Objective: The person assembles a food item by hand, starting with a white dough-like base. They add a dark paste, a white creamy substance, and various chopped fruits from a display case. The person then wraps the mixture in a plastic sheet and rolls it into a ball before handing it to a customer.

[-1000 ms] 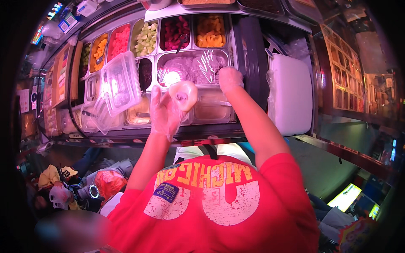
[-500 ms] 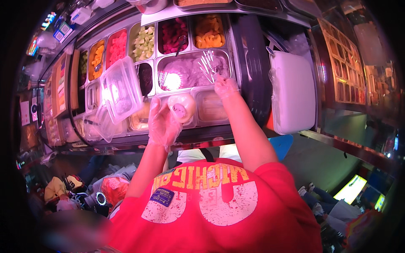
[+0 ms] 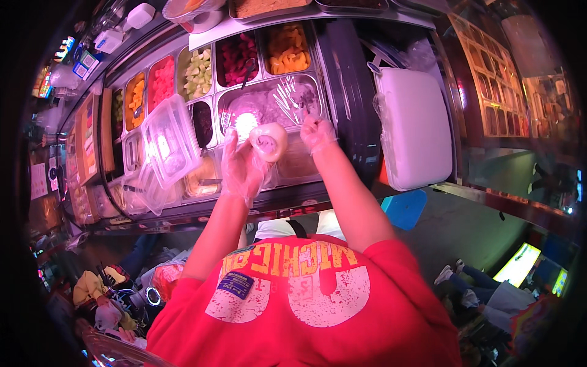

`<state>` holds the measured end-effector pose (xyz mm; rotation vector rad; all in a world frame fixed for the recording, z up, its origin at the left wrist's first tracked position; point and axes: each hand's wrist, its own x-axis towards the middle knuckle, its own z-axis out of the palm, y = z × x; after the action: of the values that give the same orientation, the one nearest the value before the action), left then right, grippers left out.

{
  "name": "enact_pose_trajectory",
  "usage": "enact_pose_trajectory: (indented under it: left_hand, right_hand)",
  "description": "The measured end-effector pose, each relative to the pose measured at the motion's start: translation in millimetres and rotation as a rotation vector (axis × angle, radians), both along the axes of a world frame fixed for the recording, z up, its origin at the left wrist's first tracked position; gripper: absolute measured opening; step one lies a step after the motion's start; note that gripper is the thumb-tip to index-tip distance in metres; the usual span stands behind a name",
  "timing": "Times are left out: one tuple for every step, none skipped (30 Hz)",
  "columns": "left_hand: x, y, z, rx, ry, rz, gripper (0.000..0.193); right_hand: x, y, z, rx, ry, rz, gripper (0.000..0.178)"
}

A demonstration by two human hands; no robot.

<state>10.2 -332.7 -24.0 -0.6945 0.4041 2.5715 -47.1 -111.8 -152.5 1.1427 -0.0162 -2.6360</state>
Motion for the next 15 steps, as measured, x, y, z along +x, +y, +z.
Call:
enact_pose_trajectory:
  left_hand:
    - [-3,1,-7,0.014,-0.004,0.02,0.069]
    - [-7,2,-14,0.027,-0.008,0.04,0.072]
    - [-10,3,-20,0.04,-0.013,0.061,0.075]
    - [-15,8,-21,0.032,-0.005,0.073,0.075]
    - [-20,14,-22,0.025,0.003,0.086,0.075]
    - [-25,20,-23,0.018,0.011,0.099,0.075]
    - [-31,23,-26,-0.003,0.042,0.096,0.076]
    - [-37,26,-31,-0.027,0.05,0.11,0.076]
    - [-45,30,-36,-0.051,0.059,0.122,0.076]
    - [-56,31,-43,-0.074,0.071,0.127,0.077]
    - [-64,36,-48,-0.118,0.088,0.11,0.078]
    - [-71,39,-53,-0.162,0.099,0.101,0.079]
    - [-78,41,-59,-0.207,0.111,0.088,0.08]
    - [-86,44,-63,-0.252,0.123,0.076,0.081]
    - [-95,48,-68,-0.241,0.135,0.039,0.081]
  right_hand:
    - [6,-2,4,-0.073,-0.036,-0.044,0.029]
    - [12,-3,9,-0.107,-0.021,-0.063,0.029]
    - [18,-5,13,-0.14,-0.005,-0.082,0.029]
    - [22,-1,13,-0.169,0.012,-0.105,0.029]
    - [25,3,13,-0.136,0.086,-0.084,0.035]
    - [29,7,13,-0.076,0.074,-0.085,0.032]
    - [31,5,23,-0.018,0.061,-0.077,0.029]
    - [34,5,32,0.041,0.049,-0.068,0.028]
    - [38,6,41,-0.005,0.093,-0.046,0.026]
    - [42,6,46,-0.051,0.14,-0.032,0.025]
    - [46,8,59,-0.097,0.183,-0.006,0.023]
    - [51,11,72,-0.019,0.19,0.035,0.023]
    - [54,10,99,0.059,0.197,0.074,0.023]
    - [58,12,115,0.137,0.206,0.112,0.023]
    - [62,20,118,0.126,0.33,0.169,0.024]
